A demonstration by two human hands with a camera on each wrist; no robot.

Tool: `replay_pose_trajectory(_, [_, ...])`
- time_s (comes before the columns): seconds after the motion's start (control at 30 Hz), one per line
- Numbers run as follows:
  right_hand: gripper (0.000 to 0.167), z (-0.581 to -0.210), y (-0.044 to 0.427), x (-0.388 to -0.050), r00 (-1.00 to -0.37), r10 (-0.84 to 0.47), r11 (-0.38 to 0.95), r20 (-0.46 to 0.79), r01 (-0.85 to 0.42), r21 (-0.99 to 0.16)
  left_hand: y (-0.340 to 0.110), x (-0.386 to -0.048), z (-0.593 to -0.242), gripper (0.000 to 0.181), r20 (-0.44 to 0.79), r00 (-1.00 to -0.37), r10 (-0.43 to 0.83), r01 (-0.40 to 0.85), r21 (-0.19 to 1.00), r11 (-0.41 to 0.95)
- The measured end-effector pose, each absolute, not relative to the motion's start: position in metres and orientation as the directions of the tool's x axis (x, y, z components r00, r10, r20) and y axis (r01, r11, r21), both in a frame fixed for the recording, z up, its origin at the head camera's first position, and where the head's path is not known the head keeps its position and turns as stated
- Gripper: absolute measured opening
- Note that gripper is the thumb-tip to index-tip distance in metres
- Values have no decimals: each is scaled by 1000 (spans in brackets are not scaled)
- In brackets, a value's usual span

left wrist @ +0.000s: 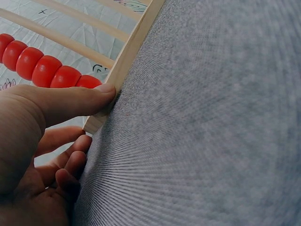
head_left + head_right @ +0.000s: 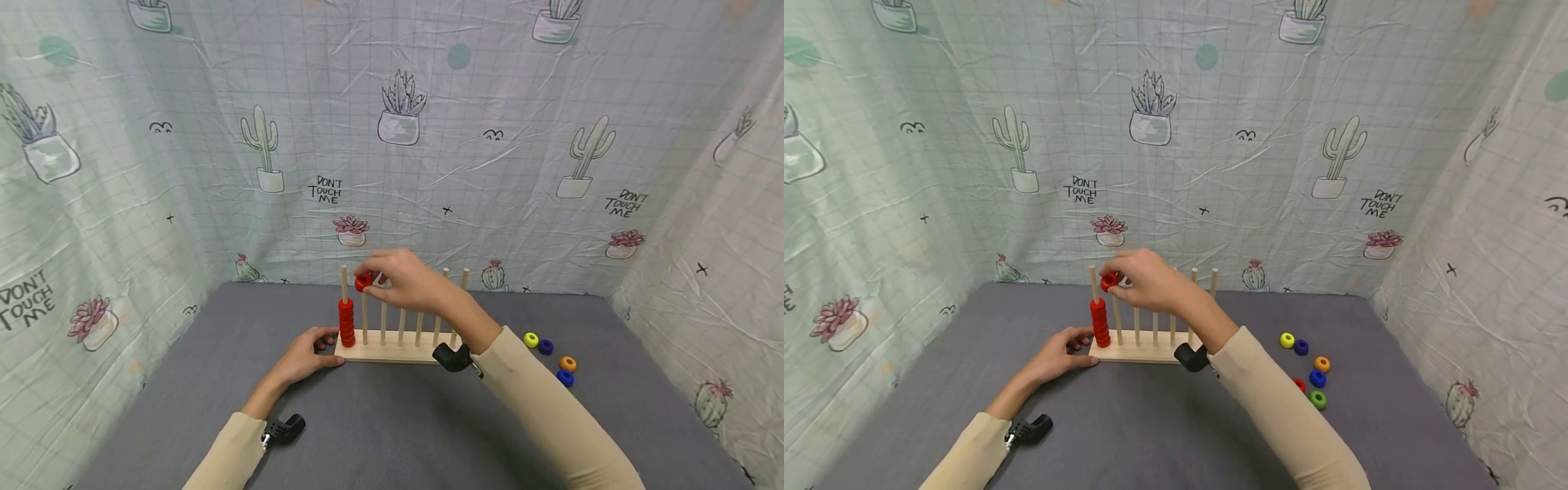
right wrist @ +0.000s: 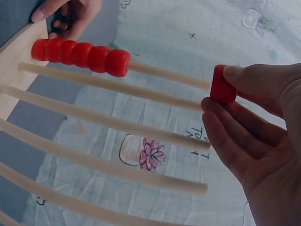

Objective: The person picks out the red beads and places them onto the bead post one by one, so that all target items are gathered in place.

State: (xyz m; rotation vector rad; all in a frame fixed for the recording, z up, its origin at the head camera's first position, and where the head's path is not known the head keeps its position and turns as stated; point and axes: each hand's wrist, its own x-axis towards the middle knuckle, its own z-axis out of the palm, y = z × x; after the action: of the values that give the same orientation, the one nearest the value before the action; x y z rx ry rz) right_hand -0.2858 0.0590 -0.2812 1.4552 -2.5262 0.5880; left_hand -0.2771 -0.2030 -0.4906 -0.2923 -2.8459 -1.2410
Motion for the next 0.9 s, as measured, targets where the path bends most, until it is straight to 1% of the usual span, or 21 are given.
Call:
replay_pose_trajectory(0.27, [29,-274,53,-288,-502,-793,450,346,-865,-222,-202,-278,-491,67,84,-984,159,169,728,664])
replay_pose_trajectory(0.5, [26,-269,48,-290,-487,-786,447,382,-873,-193,-201,-278,-492,66,77,-984,160,165,728,665])
replay_pose_trajectory(0.73, [27,-266,39,-294,-500,-775,459,387,-866,-199,-204,-277,-493,66,91,-981,168,181,728,661])
replay_pose_trajectory(0.9, [28,-263,33,-297,-528,-760,478,380,-849,-225,-204,-276,-492,67,94,-981,171,185,732,656])
